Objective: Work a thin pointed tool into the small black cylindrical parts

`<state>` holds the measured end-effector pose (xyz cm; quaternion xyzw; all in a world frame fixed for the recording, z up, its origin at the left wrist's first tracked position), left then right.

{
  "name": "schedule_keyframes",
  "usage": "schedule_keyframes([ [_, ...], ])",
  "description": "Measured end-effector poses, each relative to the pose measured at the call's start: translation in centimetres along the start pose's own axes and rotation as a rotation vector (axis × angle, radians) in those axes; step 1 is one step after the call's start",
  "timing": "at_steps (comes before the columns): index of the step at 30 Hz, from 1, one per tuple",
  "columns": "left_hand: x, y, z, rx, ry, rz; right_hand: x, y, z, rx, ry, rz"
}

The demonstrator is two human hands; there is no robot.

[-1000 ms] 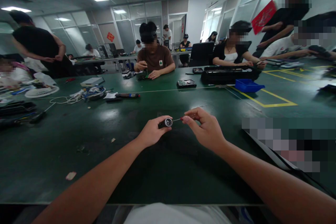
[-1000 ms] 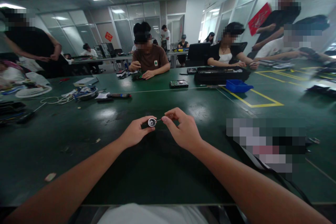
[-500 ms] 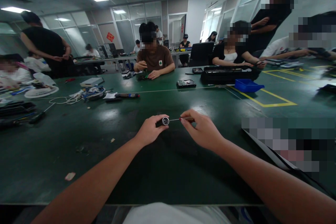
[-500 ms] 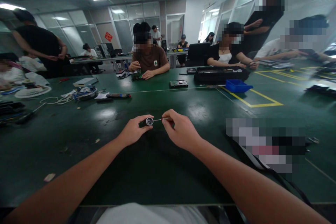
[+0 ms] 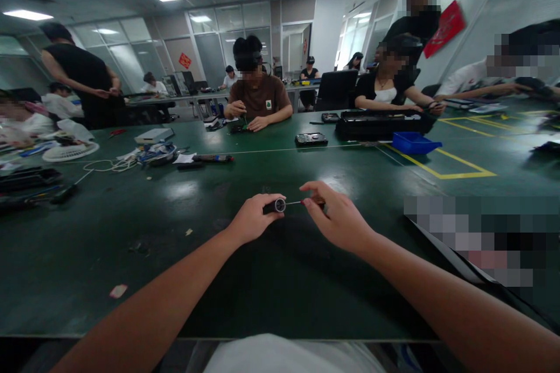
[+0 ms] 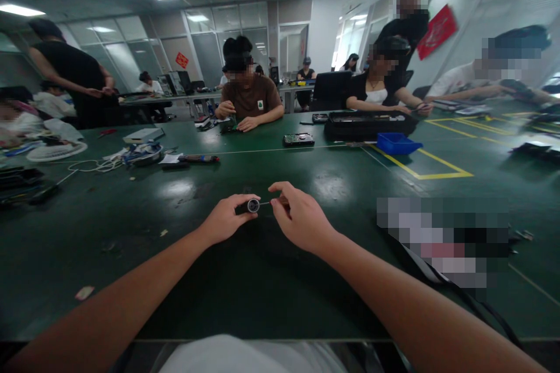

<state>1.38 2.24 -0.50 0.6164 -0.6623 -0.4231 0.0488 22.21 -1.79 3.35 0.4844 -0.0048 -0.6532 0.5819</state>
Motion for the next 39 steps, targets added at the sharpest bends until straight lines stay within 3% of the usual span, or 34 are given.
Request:
schedule_keyframes([
  [8, 0.06, 0.08, -0.05, 0.009, 0.007, 0.017, -0.27, 0.13, -0.08, 0.022, -0.056, 0.010],
  [15, 0.05, 0.11, 0.07, 0.026, 0.007, -0.008, -0.07, 0.17, 0.18, -0.011, 0.010, -0.018],
  [22, 0.09, 0.01, -0.25, -0.004, 0.002, 0.030, -0.37, 0.14, -0.11, 0.028, -0.057, 0.012],
  [29, 0.14, 0.06, -0.14, 0.011, -0.007, 0.018, -0.08, 0.27, 0.08, -0.027, -0.005, -0.035],
  [39, 0.13, -0.01, -0.02, 0.008, 0.006, 0.009, -0.16, 0.22, 0.26, 0.011, -0.040, 0.017],
])
Point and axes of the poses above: each hand's wrist, its own x-axis away from the middle knuckle, its own y-axis out of the back of the hand, z = x × y, the point moved 2 cm from there along -x, towards the middle knuckle, and after that the axes turned 14 degrees about -z, right-handed, at the moved point
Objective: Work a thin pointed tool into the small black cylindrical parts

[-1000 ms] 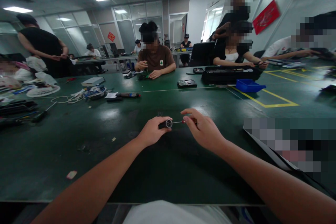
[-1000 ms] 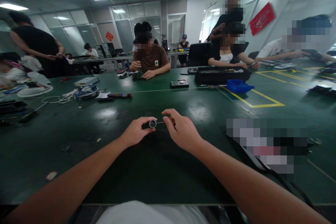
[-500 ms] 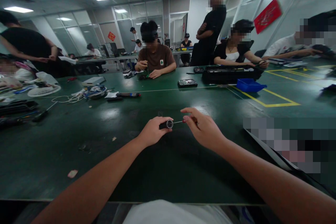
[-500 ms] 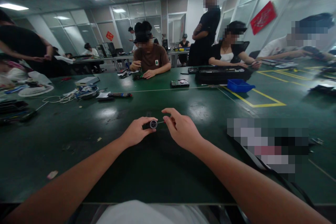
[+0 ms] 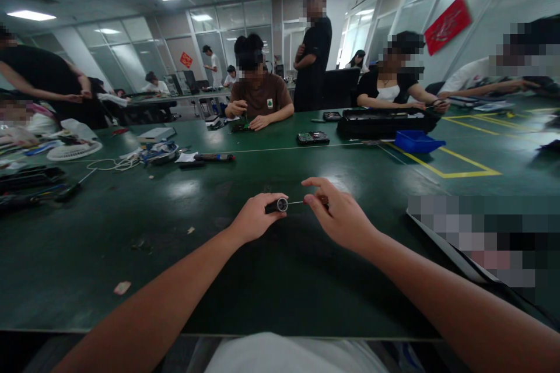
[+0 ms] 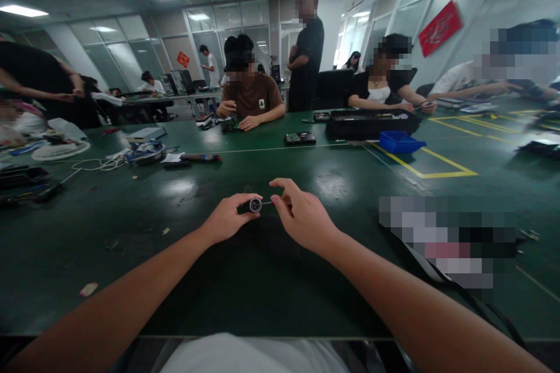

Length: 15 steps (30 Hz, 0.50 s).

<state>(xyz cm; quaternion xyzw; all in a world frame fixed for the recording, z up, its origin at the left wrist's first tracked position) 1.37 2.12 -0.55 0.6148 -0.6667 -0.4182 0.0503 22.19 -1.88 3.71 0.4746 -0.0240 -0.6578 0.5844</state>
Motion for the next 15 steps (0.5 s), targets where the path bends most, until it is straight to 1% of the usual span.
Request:
schedule_keyframes([
  [3, -0.04, 0.08, 0.07, -0.001, 0.009, -0.012, 0.03, 0.07, 0.12, -0.007, 0.024, 0.009],
  [7, -0.03, 0.02, 0.28, 0.006, 0.009, -0.006, -0.20, 0.12, 0.01, 0.023, -0.036, 0.080],
  [9, -0.03, -0.03, 0.31, 0.007, 0.008, -0.009, -0.29, 0.08, -0.07, 0.031, -0.051, 0.079],
  [15, -0.11, -0.01, 0.06, -0.007, 0.035, 0.010, 0.01, -0.17, -0.03, 0.041, -0.022, 0.084],
])
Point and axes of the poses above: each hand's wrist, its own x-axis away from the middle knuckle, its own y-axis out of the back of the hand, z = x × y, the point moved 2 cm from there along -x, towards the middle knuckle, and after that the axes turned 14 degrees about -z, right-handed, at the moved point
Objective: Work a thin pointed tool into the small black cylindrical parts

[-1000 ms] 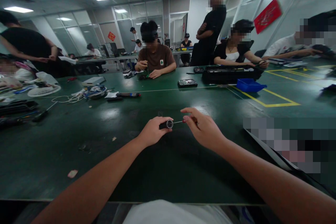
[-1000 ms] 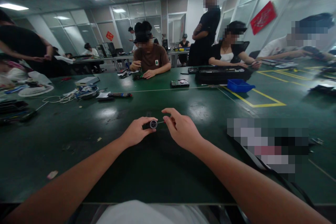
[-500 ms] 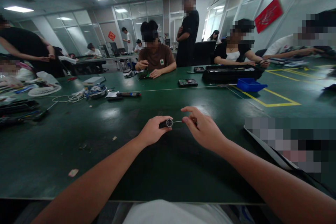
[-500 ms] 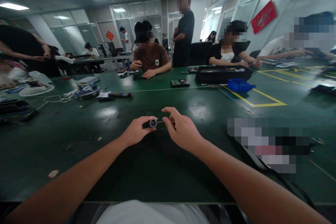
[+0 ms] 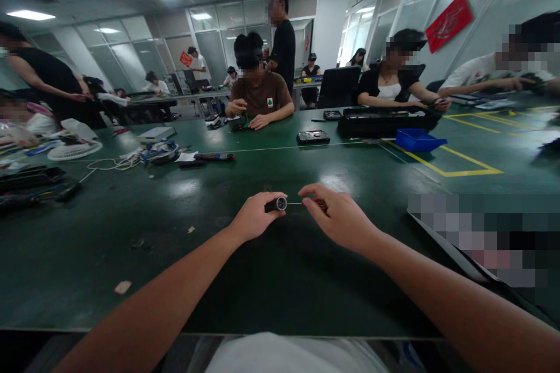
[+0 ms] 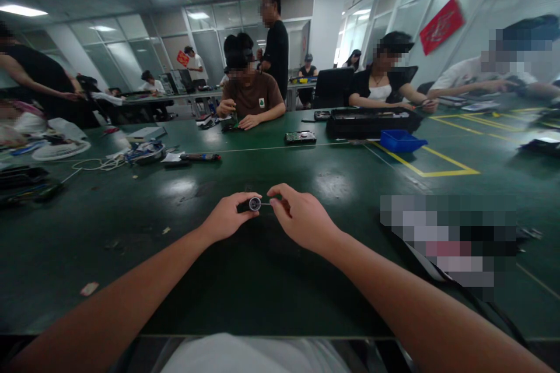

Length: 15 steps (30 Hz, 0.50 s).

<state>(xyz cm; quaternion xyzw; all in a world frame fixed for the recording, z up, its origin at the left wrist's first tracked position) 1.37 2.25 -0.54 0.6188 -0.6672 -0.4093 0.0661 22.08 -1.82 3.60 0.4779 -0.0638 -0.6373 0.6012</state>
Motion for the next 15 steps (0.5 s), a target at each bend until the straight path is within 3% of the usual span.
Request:
schedule_keyframes([
  [6, -0.07, 0.05, 0.35, 0.031, 0.007, -0.058, 0.04, 0.10, -0.11, -0.044, 0.025, -0.048],
  [11, 0.01, -0.10, 0.38, 0.011, -0.010, -0.018, -0.24, 0.13, -0.31, -0.035, -0.032, 0.007],
  [15, -0.01, -0.05, 0.23, 0.011, -0.016, -0.019, -0.16, 0.03, -0.37, -0.025, -0.019, -0.020],
])
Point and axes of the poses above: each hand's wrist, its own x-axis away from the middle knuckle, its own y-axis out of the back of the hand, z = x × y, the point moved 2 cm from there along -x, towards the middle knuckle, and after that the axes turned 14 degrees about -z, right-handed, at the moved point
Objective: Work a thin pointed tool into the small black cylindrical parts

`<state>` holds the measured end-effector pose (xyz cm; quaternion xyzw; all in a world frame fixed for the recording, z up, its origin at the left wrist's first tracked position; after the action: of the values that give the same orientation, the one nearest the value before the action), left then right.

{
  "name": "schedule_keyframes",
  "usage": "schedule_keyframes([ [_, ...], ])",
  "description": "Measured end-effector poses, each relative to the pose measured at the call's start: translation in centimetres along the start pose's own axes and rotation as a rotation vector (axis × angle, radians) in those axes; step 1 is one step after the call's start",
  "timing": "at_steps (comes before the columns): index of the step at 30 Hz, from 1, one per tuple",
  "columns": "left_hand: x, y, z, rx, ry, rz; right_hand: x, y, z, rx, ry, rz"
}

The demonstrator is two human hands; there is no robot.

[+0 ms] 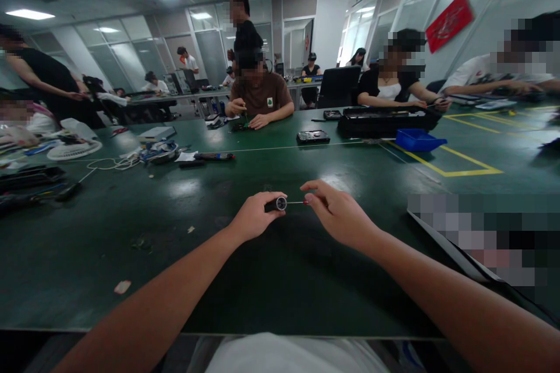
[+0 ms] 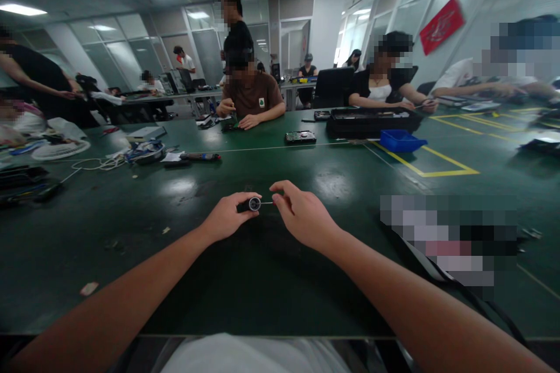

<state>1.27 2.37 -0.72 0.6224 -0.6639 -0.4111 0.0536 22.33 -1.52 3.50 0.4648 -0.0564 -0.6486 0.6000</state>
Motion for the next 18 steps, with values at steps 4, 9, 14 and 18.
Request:
schedule_keyframes([
  [4, -0.05, 0.12, 0.07, 0.009, 0.005, -0.030, 0.14, -0.04, -0.10, -0.029, 0.038, -0.033],
  [9, 0.02, 0.05, 0.12, 0.006, 0.000, -0.020, -0.15, 0.01, -0.28, -0.025, -0.025, -0.006],
  [14, 0.02, -0.09, 0.20, 0.004, 0.000, -0.013, -0.09, -0.06, -0.11, -0.017, -0.040, -0.030],
  [18, 0.04, -0.17, 0.29, -0.002, 0.009, -0.019, 0.21, -0.11, 0.00, -0.122, -0.040, -0.107],
])
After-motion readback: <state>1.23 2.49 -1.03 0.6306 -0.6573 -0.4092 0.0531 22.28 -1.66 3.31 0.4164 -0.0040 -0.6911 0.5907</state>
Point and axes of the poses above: each hand's wrist, its own x-axis away from the middle knuckle, its own y-axis out of the back of the hand, z = x × y, the point moved 2 cm from there along -x, towards the middle knuckle, and after that the axes turned 14 degrees about -z, right-handed, at the moved point
